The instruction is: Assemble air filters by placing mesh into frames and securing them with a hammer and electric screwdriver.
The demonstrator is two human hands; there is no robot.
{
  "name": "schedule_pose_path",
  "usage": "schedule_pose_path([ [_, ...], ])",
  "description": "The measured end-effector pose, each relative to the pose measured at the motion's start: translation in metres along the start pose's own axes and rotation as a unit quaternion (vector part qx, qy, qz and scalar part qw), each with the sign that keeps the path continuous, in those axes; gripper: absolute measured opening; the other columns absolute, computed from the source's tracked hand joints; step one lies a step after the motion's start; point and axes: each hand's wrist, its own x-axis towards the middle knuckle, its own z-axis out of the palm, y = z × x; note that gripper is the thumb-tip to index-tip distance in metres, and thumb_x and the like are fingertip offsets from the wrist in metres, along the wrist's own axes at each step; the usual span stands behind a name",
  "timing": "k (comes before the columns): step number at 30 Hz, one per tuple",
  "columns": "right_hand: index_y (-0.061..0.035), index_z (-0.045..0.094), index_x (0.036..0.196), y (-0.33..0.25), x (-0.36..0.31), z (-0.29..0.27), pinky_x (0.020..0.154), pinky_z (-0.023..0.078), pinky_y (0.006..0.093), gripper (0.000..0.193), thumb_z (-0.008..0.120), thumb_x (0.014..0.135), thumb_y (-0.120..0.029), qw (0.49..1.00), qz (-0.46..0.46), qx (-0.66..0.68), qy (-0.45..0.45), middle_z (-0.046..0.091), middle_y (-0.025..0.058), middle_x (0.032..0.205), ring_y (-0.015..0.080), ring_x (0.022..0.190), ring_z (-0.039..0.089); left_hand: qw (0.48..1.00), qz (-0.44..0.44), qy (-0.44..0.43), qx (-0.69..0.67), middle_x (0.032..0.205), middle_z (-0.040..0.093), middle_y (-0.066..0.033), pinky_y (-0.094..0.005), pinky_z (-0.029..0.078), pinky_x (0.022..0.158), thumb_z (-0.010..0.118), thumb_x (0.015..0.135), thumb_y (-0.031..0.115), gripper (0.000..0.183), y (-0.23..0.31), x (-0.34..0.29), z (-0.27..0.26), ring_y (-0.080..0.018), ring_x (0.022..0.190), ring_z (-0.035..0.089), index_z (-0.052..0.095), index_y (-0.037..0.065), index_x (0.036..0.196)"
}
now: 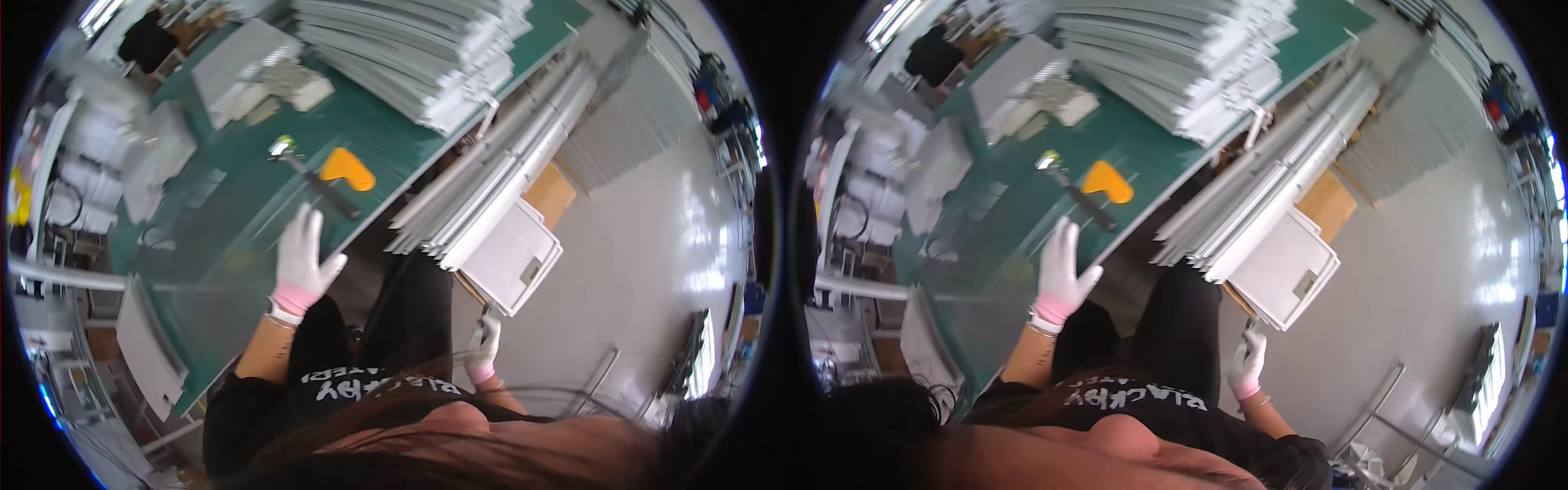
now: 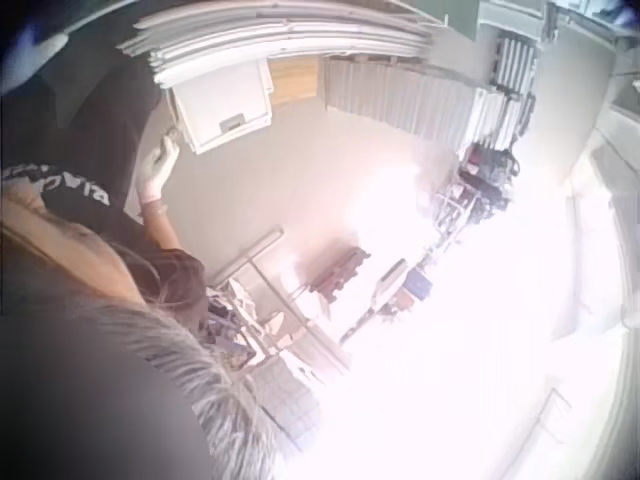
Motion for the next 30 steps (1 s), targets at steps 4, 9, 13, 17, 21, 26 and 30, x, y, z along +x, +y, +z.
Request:
schedule_pose_path([
  [4,0.0087,0.042,0.138,-0.141,0.112,0.060,0.102,0.045,0.0398,0.049,0.042,0.089,0.011,0.985,-0.134,0.036,-0.101,0.053,0.0242,0.134,0.0337,0.121,0.056,0.997,-0.062,0.048,-0.017,0.144,0.038,-0.0260,-0.0507,0.031,0.109,0.069,0.080,0.033,0.074,-0.026,-0.078,-0.036,-0.0440,0.130,0.040,0.040,-0.003,0.138],
  [9,-0.0098,0.050,0.138,-0.245,0.183,0.184,0.093,0.048,0.0413,0.053,0.051,0.086,0.001,0.921,-0.255,-0.005,-0.294,0.061,0.0205,0.117,0.0393,0.107,0.059,0.920,-0.260,0.157,0.247,0.137,0.048,-0.0226,-0.0511,0.026,0.113,0.063,0.082,0.024,0.055,-0.088,-0.185,-0.146,-0.0413,0.132,0.039,0.050,-0.002,0.129],
  [13,-0.0199,0.048,0.137,-0.285,0.244,0.281,0.082,0.052,0.0476,0.053,0.055,0.087,-0.005,0.915,-0.253,-0.159,-0.271,0.058,0.0245,0.109,0.0435,0.101,0.060,0.672,-0.629,0.033,0.391,0.146,0.039,-0.0250,-0.0515,0.023,0.115,0.060,0.087,0.050,0.075,-0.114,-0.292,-0.214,-0.0433,0.137,0.032,0.044,0.000,0.140],
  [17,-0.0205,0.049,0.138,-0.263,0.300,0.330,0.089,0.051,0.0493,0.053,0.056,0.087,-0.009,0.910,-0.294,-0.222,-0.188,0.056,0.0259,0.119,0.0439,0.104,0.060,0.663,-0.698,0.028,0.269,0.149,0.036,-0.0245,-0.0535,0.027,0.112,0.059,0.080,0.066,0.093,-0.122,-0.321,-0.217,-0.0452,0.137,0.032,0.040,0.002,0.144],
  [21,-0.0170,0.052,0.138,-0.237,0.315,0.324,0.099,0.045,0.0485,0.055,0.056,0.084,-0.007,0.880,-0.281,-0.308,-0.226,0.053,0.0232,0.130,0.0407,0.118,0.052,0.617,-0.766,0.033,0.177,0.151,0.033,-0.0213,-0.0554,0.028,0.111,0.059,0.079,0.069,0.094,-0.127,-0.303,-0.245,-0.0478,0.135,0.033,0.037,0.009,0.147],
  [26,-0.0044,0.055,0.130,-0.215,0.256,0.238,0.107,0.036,0.0499,0.048,0.058,0.082,-0.002,0.884,-0.414,-0.167,-0.140,0.054,0.0223,0.130,0.0432,0.123,0.046,0.548,-0.821,0.016,0.158,0.155,0.026,-0.0228,-0.0535,0.033,0.110,0.058,0.076,0.074,0.104,-0.127,-0.328,-0.257,-0.0479,0.137,0.034,0.026,0.011,0.153],
  [30,0.0008,0.057,0.124,-0.176,0.192,0.166,0.109,0.033,0.0513,0.043,0.061,0.081,-0.003,0.900,-0.372,-0.151,-0.171,0.055,0.0220,0.127,0.0432,0.125,0.045,0.583,-0.794,-0.036,0.167,0.152,0.025,-0.0329,-0.0444,0.038,0.109,0.055,0.077,0.077,0.114,-0.148,-0.349,-0.247,-0.0439,0.133,0.043,0.021,-0.003,0.150],
])
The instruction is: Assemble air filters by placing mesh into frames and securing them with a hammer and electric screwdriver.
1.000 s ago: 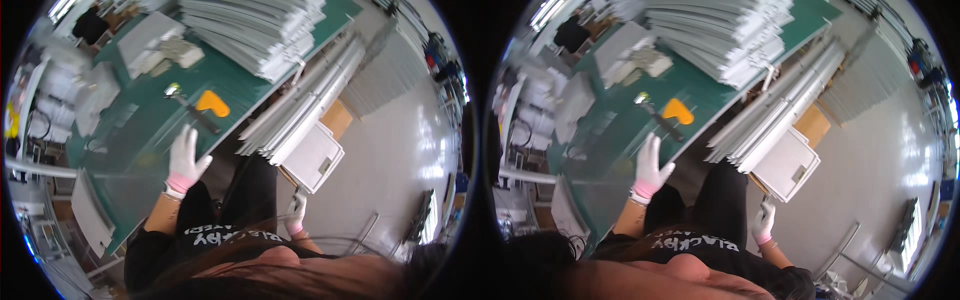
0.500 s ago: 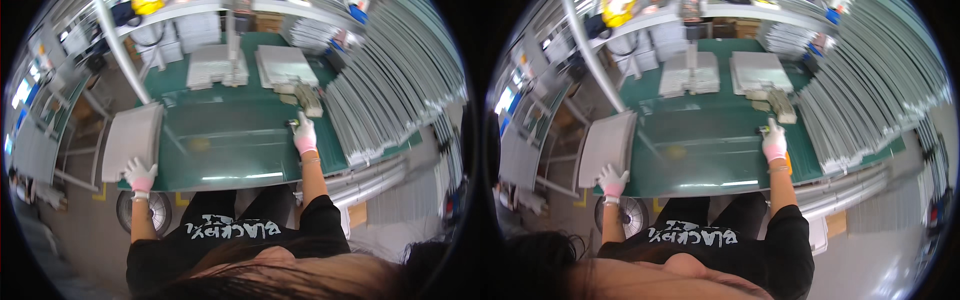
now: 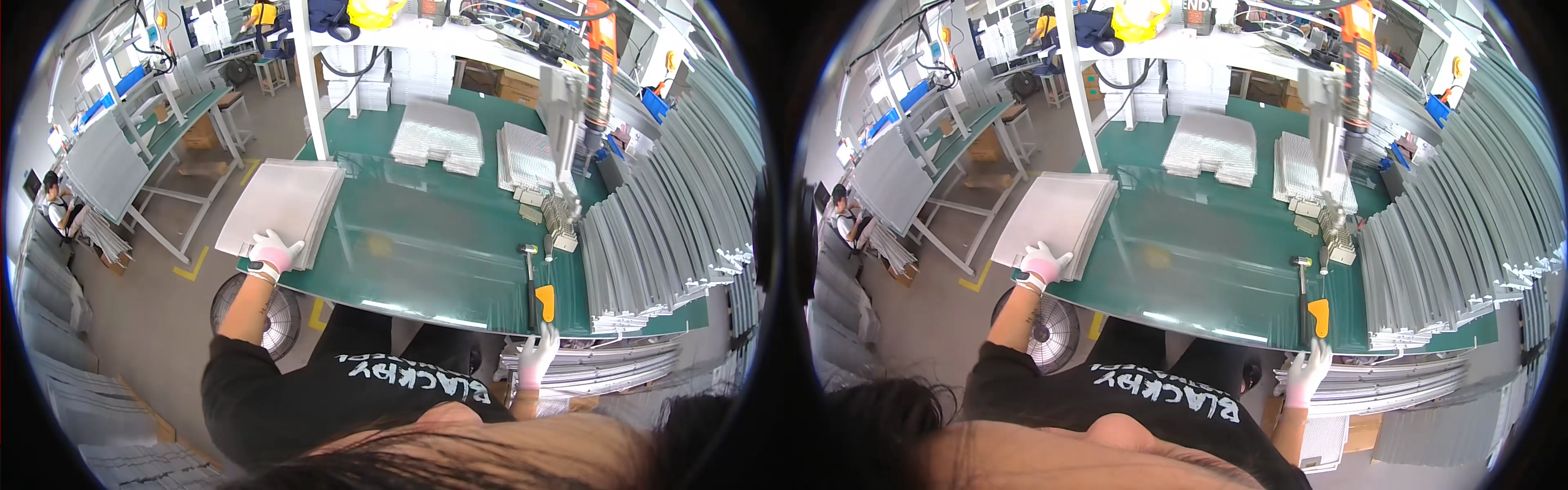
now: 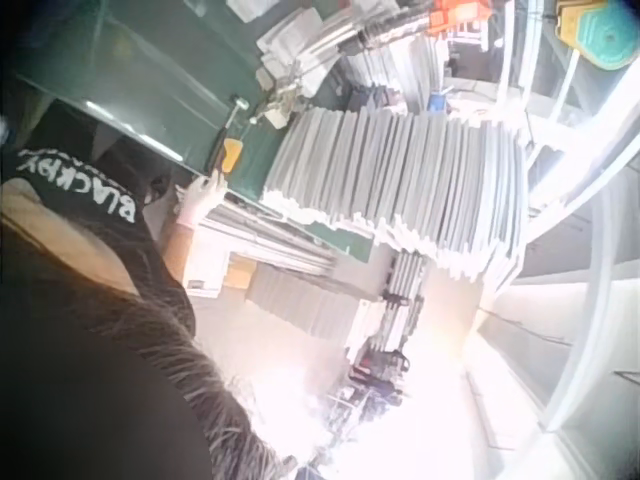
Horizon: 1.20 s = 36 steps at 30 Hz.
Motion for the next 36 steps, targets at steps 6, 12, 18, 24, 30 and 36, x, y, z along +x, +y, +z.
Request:
schedule_pose_path([
  [6,0.0023,0.059,0.117,-0.038,-0.040,-0.004,0.107,0.035,0.0508,0.037,0.062,0.080,-0.005,0.998,0.010,0.042,-0.045,0.057,0.0218,0.124,0.0418,0.122,0.047,0.987,0.115,-0.050,0.098,0.146,0.037,-0.0288,-0.0430,0.044,0.103,0.059,0.077,0.071,0.106,0.006,-0.022,-0.041,-0.0405,0.127,0.050,0.031,-0.004,0.146],
  [12,0.0027,0.061,0.114,-0.061,-0.013,-0.011,0.105,0.038,0.0477,0.034,0.063,0.081,-0.006,0.993,-0.021,0.091,-0.075,0.059,0.0205,0.120,0.0388,0.119,0.051,0.984,0.162,-0.033,0.066,0.124,0.061,-0.0243,-0.0425,0.046,0.099,0.062,0.079,0.062,0.083,-0.012,-0.002,-0.061,-0.0366,0.116,0.059,0.053,-0.001,0.132],
  [18,-0.0003,0.062,0.114,-0.081,0.057,0.001,0.103,0.041,0.0446,0.031,0.063,0.083,-0.004,0.981,-0.098,0.140,-0.088,0.062,0.0171,0.116,0.0360,0.115,0.055,0.871,0.171,-0.020,-0.460,0.107,0.070,-0.0179,-0.0328,0.052,0.084,0.066,0.087,0.033,0.053,-0.040,-0.075,-0.139,-0.0228,0.094,0.069,0.059,-0.004,0.125],
  [24,-0.0013,0.063,0.110,-0.120,0.229,0.132,0.096,0.046,0.0421,0.024,0.061,0.088,-0.010,0.961,-0.184,0.207,-0.013,0.064,0.0176,0.110,0.0358,0.106,0.059,0.857,0.477,0.119,-0.153,0.110,0.062,-0.0175,-0.0433,0.053,0.078,0.062,0.085,0.051,0.057,0.087,-0.156,-0.063,-0.0327,0.092,0.066,0.058,0.003,0.114],
  [30,-0.0001,0.057,0.121,-0.170,0.391,0.246,0.099,0.045,0.0466,0.050,0.060,0.088,-0.038,0.988,0.047,0.055,-0.139,0.063,0.0248,0.114,0.0389,0.117,0.057,0.823,0.549,-0.070,-0.127,0.108,0.065,-0.0200,-0.0463,0.051,0.083,0.055,0.090,0.054,0.054,0.170,-0.132,0.034,-0.0376,0.095,0.064,0.060,0.005,0.114],
  [36,-0.0042,0.059,0.119,-0.204,0.420,0.264,0.096,0.048,0.0447,0.062,0.070,0.078,-0.049,0.972,0.069,-0.108,-0.198,0.057,0.0178,0.126,0.0339,0.118,0.057,0.840,0.516,0.143,-0.092,0.140,0.048,-0.0193,-0.0547,0.028,0.110,0.066,0.081,0.050,0.068,0.134,-0.064,0.028,-0.0426,0.132,0.040,0.053,0.009,0.134],
])
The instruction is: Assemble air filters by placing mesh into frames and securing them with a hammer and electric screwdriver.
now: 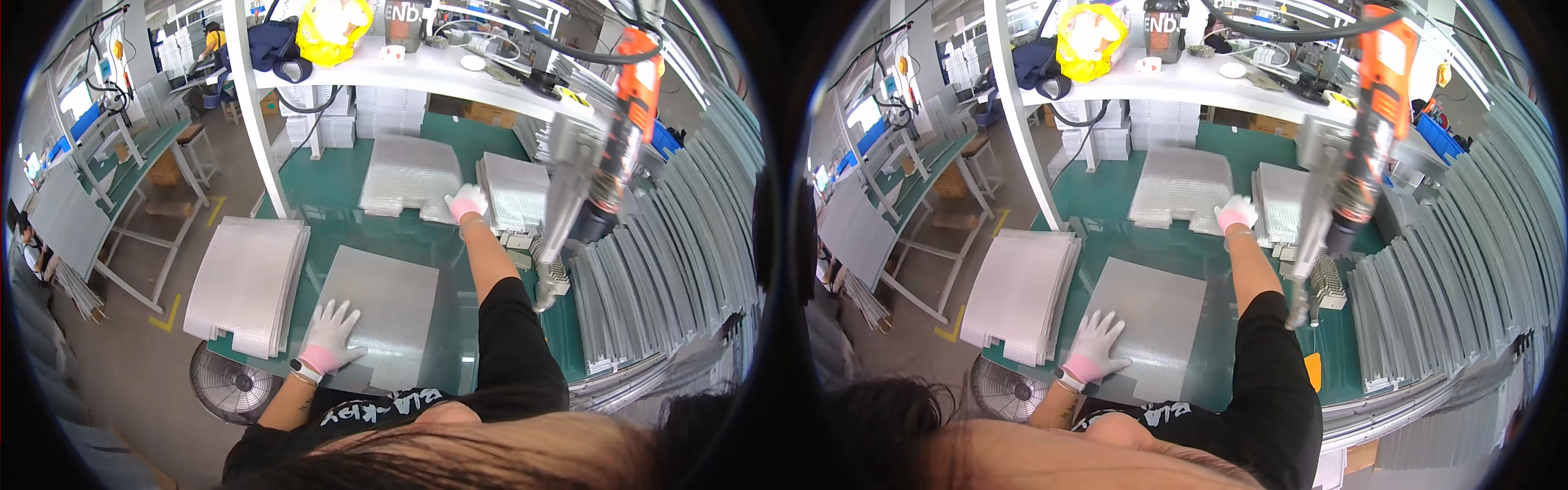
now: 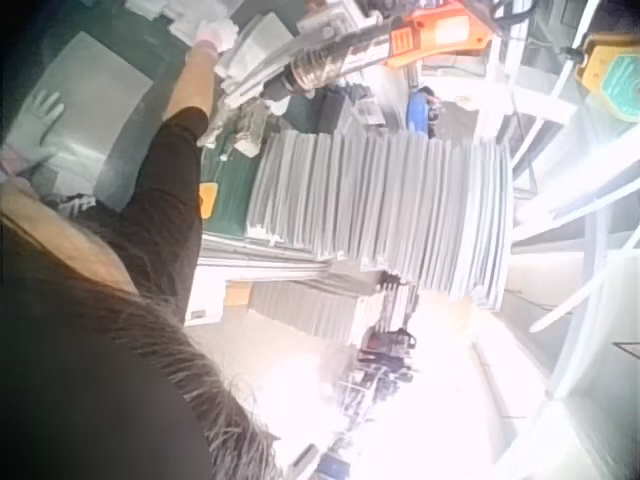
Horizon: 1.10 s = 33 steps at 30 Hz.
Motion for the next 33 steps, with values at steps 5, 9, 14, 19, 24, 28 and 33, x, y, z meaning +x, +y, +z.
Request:
schedule_pose_path([
  [5,-0.0041,0.050,0.126,-0.003,0.025,-0.026,0.093,0.049,0.0481,0.061,0.068,0.082,-0.043,0.990,-0.105,0.059,0.074,0.054,0.0194,0.126,0.0341,0.119,0.056,0.996,-0.050,-0.073,0.015,0.149,0.036,-0.0236,-0.0578,0.014,0.115,0.062,0.081,0.058,0.084,0.015,0.011,0.031,-0.0463,0.138,0.029,0.042,0.004,0.143],
  [9,0.0005,0.033,0.141,-0.005,0.026,-0.013,0.095,0.048,0.0503,0.080,0.066,0.082,-0.043,0.995,-0.008,0.092,0.031,0.058,0.0229,0.123,0.0402,0.114,0.059,0.995,-0.072,-0.069,-0.002,0.150,0.035,-0.0241,-0.0582,0.015,0.114,0.057,0.084,0.059,0.083,0.039,0.019,0.048,-0.0466,0.138,0.029,0.042,0.005,0.144],
  [14,-0.0030,0.035,0.143,-0.009,0.010,0.003,0.095,0.049,0.0470,0.078,0.067,0.083,-0.041,0.997,-0.056,-0.035,-0.031,0.061,0.0235,0.121,0.0360,0.110,0.062,0.994,-0.075,-0.079,0.010,0.150,0.034,-0.0238,-0.0593,0.015,0.114,0.056,0.084,0.059,0.081,0.050,0.006,0.045,-0.0466,0.139,0.028,0.043,0.004,0.143],
  [19,-0.0013,0.058,0.124,-0.045,-0.017,-0.036,0.093,0.050,0.0418,0.047,0.066,0.085,-0.025,0.991,-0.106,0.014,0.084,0.067,0.0215,0.109,0.0358,0.106,0.065,0.992,-0.100,-0.080,0.003,0.151,0.033,-0.0244,-0.0595,0.014,0.114,0.056,0.085,0.057,0.081,0.052,-0.010,0.040,-0.0471,0.139,0.026,0.042,0.004,0.143],
  [24,-0.0009,0.059,0.126,-0.010,0.035,-0.041,0.092,0.048,0.0260,0.031,0.054,0.096,-0.007,0.779,-0.192,0.584,0.123,0.066,0.0070,0.114,0.0139,0.102,0.061,0.992,-0.095,-0.085,-0.007,0.151,0.032,-0.0243,-0.0592,0.015,0.114,0.056,0.085,0.056,0.080,0.046,0.000,0.054,-0.0469,0.139,0.025,0.041,0.004,0.144],
  [28,-0.0023,0.063,0.120,0.039,0.069,-0.014,0.084,0.048,0.0235,0.027,0.052,0.095,-0.005,0.779,-0.205,0.554,0.208,0.066,0.0041,0.106,0.0100,0.092,0.060,0.987,-0.097,-0.097,-0.081,0.153,0.031,-0.0210,-0.0573,0.012,0.116,0.057,0.086,0.055,0.079,0.036,0.016,0.068,-0.0452,0.141,0.023,0.039,0.006,0.146],
  [33,-0.0010,0.067,0.114,-0.026,-0.011,-0.017,0.085,0.050,0.0281,0.029,0.056,0.090,-0.012,0.890,-0.074,0.448,0.036,0.072,0.0123,0.096,0.0173,0.088,0.066,0.969,-0.155,-0.080,-0.176,0.152,0.032,-0.0218,-0.0551,0.016,0.116,0.063,0.085,0.049,0.079,-0.001,0.007,0.062,-0.0436,0.142,0.024,0.038,0.004,0.144],
])
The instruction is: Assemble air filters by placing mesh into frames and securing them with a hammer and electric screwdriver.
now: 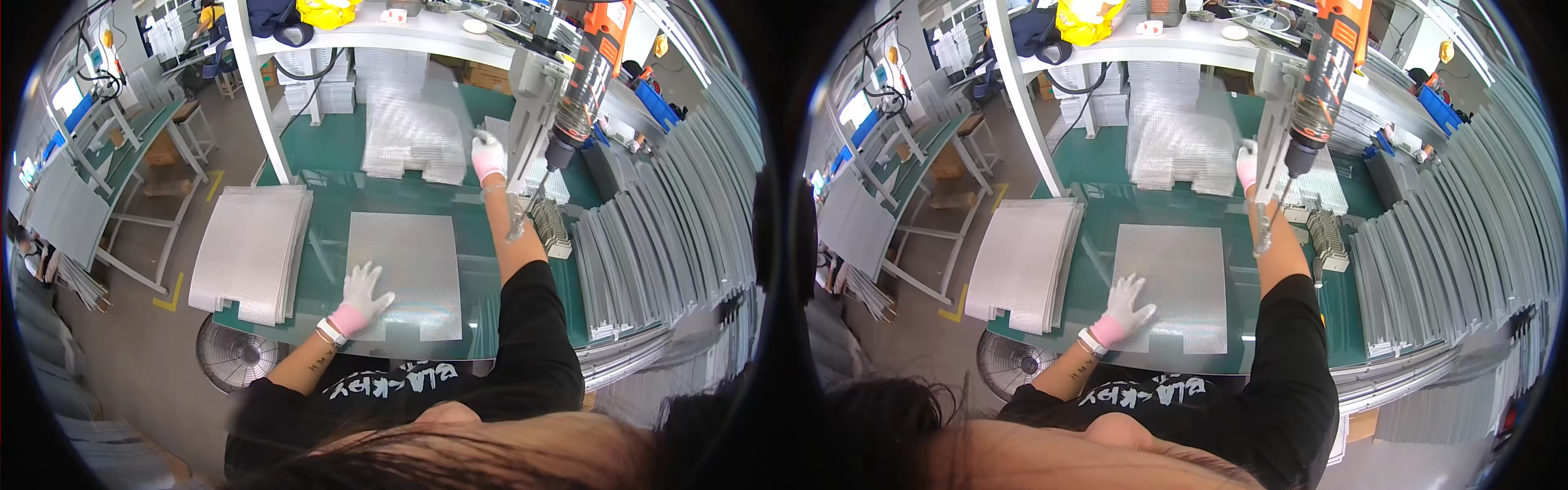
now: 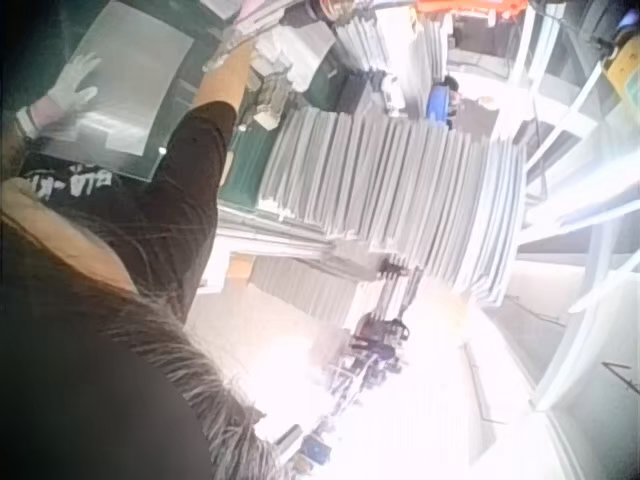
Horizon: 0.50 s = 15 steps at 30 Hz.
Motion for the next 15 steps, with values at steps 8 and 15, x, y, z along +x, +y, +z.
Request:
schedule_pose_path([
  [8,-0.0007,0.059,0.126,0.064,0.008,-0.028,0.096,0.049,0.0411,0.045,0.054,0.085,-0.020,0.986,0.014,-0.163,0.038,0.066,0.0266,0.112,0.0375,0.110,0.062,0.946,0.093,0.295,-0.093,0.135,0.050,-0.0304,-0.0405,0.038,0.108,0.064,0.086,0.030,0.062,0.001,0.203,-0.072,-0.0394,0.129,0.047,0.048,-0.008,0.132],
  [15,0.0048,0.058,0.120,0.070,-0.001,-0.032,0.099,0.047,0.0453,0.057,0.059,0.081,-0.037,0.965,0.067,-0.239,-0.083,0.059,0.0312,0.121,0.0432,0.114,0.058,0.951,-0.116,0.164,-0.236,0.127,0.055,-0.0321,-0.0441,0.042,0.103,0.061,0.087,0.035,0.063,0.017,0.274,-0.057,-0.0427,0.120,0.053,0.049,-0.010,0.129],
])
